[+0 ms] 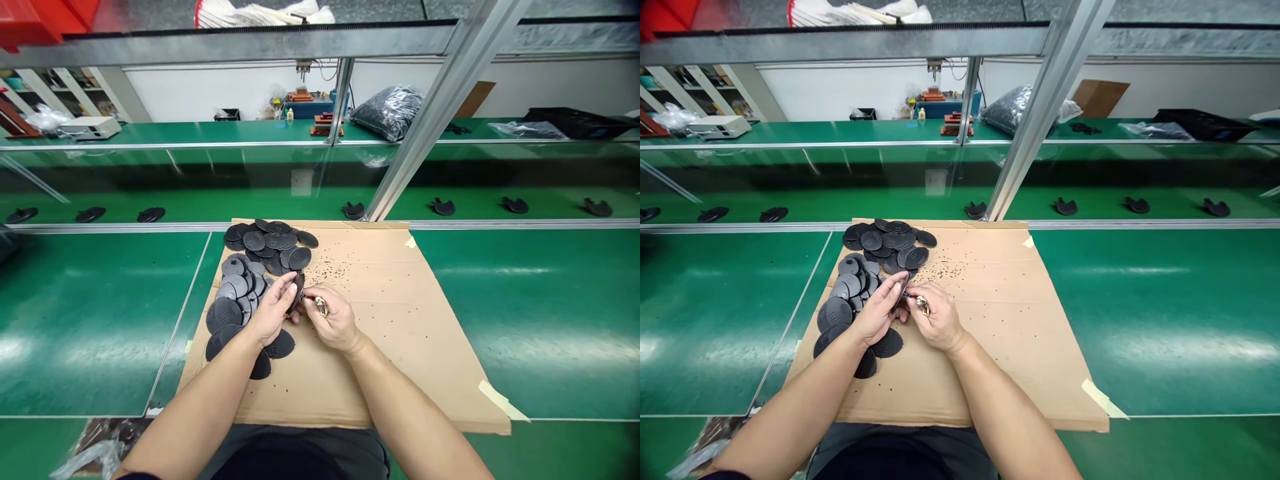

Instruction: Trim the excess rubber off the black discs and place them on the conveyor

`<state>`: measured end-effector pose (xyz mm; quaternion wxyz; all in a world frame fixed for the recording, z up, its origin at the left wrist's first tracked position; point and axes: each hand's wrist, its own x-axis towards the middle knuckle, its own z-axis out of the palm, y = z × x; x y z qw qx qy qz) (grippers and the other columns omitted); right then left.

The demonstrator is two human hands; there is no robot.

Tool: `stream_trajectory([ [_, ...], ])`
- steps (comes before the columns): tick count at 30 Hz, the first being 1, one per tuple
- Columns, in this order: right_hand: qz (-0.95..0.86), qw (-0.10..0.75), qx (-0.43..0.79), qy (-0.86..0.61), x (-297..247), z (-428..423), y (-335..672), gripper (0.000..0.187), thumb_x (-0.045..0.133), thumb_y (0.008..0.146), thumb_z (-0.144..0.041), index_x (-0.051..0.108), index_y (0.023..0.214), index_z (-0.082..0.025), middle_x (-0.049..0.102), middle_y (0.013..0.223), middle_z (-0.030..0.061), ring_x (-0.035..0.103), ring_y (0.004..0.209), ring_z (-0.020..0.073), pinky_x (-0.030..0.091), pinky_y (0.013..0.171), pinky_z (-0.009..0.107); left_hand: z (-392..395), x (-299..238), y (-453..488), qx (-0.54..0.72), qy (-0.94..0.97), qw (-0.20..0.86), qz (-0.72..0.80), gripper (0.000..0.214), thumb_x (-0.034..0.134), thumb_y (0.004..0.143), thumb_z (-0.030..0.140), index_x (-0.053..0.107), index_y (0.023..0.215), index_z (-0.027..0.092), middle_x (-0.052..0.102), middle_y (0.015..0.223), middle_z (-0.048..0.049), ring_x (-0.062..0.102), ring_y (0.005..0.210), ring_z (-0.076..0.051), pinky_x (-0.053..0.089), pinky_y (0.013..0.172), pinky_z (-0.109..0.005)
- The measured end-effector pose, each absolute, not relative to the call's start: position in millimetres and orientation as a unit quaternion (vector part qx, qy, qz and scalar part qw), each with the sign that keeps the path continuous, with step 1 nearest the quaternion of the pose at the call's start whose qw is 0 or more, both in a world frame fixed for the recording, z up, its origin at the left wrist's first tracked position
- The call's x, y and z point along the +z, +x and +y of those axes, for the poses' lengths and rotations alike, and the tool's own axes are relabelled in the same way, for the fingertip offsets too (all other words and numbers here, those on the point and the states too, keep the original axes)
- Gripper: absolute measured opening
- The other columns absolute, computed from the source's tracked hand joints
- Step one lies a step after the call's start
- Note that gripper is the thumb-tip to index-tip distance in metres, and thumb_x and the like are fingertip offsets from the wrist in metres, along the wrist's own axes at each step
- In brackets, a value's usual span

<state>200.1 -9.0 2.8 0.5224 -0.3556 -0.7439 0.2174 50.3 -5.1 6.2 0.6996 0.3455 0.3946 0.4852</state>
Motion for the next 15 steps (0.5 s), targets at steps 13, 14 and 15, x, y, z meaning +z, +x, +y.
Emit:
stream_trajectory([
  [13, -0.671, 0.546, 0.263, -0.428, -11, 0, 204, 0.016, 0.056, 0.088, -0.029, 0.062, 0.099, -0.019, 0.064, 0.086, 0.0058, 0.059, 0.076, 0.0178, 0.051, 0.072, 0.034, 10, 6, 46, 0.601, 0.217, 0.649, 0.412, 0.059, 0.083, 0.058, 0.018, 0.056, 0.110, 0.018, 0.064, 0.105, -0.0065, 0.063, 0.083, -0.014, 0.052, 0.065, -0.023],
  [14, -0.655, 0.549, 0.279, -0.438, -14, 3, 205, 0.018, 0.057, 0.088, -0.031, 0.061, 0.100, -0.019, 0.063, 0.084, 0.0051, 0.059, 0.074, 0.0172, 0.051, 0.070, 0.033, 16, 7, 43, 0.614, 0.208, 0.632, 0.424, 0.056, 0.081, 0.058, 0.016, 0.057, 0.109, 0.018, 0.065, 0.107, -0.0073, 0.064, 0.088, -0.016, 0.053, 0.071, -0.026],
  [15, -0.640, 0.553, 0.292, -0.446, -17, 6, 207, 0.019, 0.057, 0.088, -0.033, 0.061, 0.100, -0.018, 0.063, 0.083, 0.0044, 0.058, 0.073, 0.0166, 0.051, 0.069, 0.032, 25, 8, 39, 0.623, 0.210, 0.612, 0.439, 0.053, 0.080, 0.059, 0.015, 0.059, 0.108, 0.017, 0.066, 0.106, -0.0077, 0.064, 0.091, -0.018, 0.053, 0.077, -0.028],
])
